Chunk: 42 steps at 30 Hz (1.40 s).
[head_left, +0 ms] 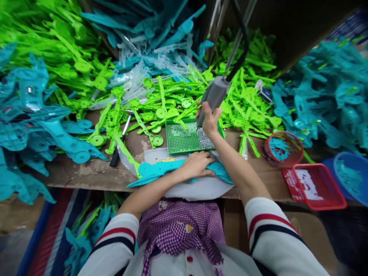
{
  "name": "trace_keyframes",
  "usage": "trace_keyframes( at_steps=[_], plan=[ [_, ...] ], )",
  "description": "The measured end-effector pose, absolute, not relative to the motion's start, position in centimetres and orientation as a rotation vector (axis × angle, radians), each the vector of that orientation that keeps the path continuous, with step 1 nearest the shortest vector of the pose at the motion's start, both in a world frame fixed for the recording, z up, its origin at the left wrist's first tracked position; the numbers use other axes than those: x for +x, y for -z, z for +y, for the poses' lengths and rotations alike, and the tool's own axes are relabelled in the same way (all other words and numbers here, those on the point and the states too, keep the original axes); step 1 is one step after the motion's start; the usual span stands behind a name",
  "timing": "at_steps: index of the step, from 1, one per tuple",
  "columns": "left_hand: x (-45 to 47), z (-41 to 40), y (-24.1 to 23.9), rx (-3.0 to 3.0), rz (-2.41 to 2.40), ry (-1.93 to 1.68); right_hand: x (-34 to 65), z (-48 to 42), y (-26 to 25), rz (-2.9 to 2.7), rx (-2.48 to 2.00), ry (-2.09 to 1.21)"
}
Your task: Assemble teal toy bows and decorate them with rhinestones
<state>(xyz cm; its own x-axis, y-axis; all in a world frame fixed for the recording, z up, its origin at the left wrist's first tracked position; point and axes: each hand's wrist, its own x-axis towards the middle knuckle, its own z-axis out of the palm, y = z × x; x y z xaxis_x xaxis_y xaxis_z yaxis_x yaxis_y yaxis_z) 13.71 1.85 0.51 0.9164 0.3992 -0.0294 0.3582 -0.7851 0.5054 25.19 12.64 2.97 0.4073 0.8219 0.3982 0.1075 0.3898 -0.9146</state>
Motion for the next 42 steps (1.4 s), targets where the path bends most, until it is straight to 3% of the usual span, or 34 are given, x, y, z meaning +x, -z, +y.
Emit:
trace_keyframes(
  at_steps=[19,25,32,37,42],
  plan=[
    [13.7,1.9,-0.3,2.554,0.547,-0.098,25.4,12.7,-1.8,-1.039,-1.043,-0.578],
    [13.6,2.0,-0.6,2.537,0.551,-0.079,25.4,11.9,-4.4,-1.020,-0.954,-0.554],
    [13.7,2.2,-0.6,2.535,0.568,-0.047,29.4,-0.9,-10.3,-0.905,-0.930,-0.539],
    [13.7,2.2,-0.3,2.543,0.553,-0.093,31.4,-9.4,-9.3,-0.796,-1.124,-0.403],
    [13.7,2.3,-0.1,2.548,0.573,-0.097,31.9,-11.1,-7.6,-0.734,-1.198,-0.473]
  ],
)
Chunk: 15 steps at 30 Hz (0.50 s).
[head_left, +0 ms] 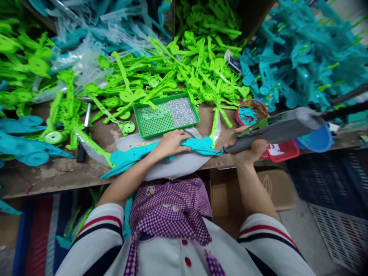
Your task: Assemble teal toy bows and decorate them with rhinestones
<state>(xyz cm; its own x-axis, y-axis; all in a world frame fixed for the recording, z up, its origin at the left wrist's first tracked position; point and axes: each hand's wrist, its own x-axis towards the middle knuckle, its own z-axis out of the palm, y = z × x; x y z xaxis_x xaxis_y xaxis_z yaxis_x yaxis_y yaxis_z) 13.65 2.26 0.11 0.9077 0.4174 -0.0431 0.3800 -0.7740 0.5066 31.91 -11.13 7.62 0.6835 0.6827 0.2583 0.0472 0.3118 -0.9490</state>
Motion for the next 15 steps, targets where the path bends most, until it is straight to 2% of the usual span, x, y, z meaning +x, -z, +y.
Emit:
trace_keyframes(
  at_steps=[15],
  plan=[
    [13.6,2.2,-0.4,2.527,0.601,-0.058,32.6,-11.6,-5.1,-0.774,-1.160,-0.558]
  ],
)
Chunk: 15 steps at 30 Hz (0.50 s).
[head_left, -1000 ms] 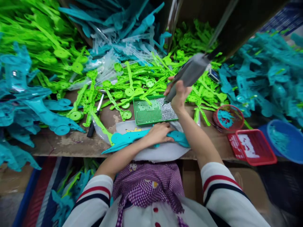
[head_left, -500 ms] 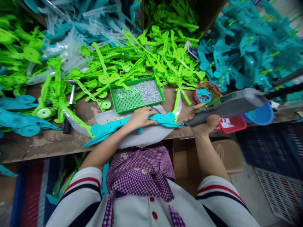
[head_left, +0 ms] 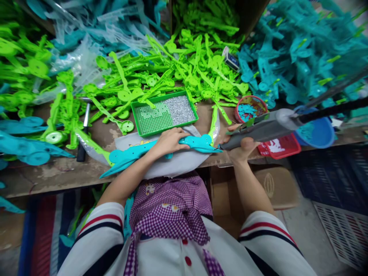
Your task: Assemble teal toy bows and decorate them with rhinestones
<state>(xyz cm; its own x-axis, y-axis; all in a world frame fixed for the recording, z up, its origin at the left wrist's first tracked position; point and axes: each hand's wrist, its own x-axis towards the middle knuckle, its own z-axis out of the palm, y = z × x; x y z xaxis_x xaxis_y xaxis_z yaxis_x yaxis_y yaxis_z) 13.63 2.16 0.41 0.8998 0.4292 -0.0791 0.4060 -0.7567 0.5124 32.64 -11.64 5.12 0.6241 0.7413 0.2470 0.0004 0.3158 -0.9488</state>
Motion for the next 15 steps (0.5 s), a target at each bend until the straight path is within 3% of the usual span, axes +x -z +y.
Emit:
trace_keyframes(
  at_steps=[15],
  plan=[
    [13.7,2.3,-0.3,2.506,0.601,-0.058,33.0,-11.8,-3.7,-0.770,-1.131,-0.549]
  ],
)
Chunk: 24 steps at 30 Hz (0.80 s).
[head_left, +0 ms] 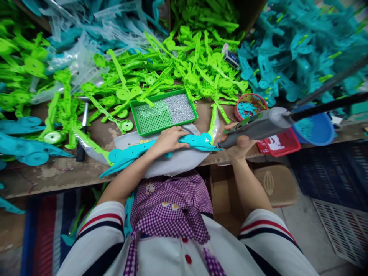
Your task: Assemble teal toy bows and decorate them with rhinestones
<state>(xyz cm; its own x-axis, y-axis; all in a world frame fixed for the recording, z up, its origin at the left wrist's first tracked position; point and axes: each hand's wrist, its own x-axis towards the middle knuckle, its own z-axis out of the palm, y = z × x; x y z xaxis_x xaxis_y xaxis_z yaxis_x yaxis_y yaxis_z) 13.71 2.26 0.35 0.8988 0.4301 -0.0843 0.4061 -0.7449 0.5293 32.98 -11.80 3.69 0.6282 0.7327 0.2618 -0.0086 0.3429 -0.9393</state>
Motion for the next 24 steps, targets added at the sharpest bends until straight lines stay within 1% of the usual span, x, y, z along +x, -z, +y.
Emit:
trace_keyframes(
  at_steps=[7,13,19,24],
  plan=[
    [13.7,2.1,-0.4,2.558,0.590,-0.083,33.6,-12.1,-1.7,-0.850,-1.202,-0.498],
    [13.7,1.8,-0.7,2.570,0.604,-0.072,33.5,-12.5,-0.9,-0.832,-1.280,-0.536],
    [13.7,1.9,-0.2,2.568,0.605,-0.086,33.2,-12.3,-2.4,-0.841,-1.205,-0.534],
    [13.5,2.1,0.1,2.523,0.593,-0.111,32.0,-12.4,-5.3,-0.890,-1.244,-0.368]
  ],
)
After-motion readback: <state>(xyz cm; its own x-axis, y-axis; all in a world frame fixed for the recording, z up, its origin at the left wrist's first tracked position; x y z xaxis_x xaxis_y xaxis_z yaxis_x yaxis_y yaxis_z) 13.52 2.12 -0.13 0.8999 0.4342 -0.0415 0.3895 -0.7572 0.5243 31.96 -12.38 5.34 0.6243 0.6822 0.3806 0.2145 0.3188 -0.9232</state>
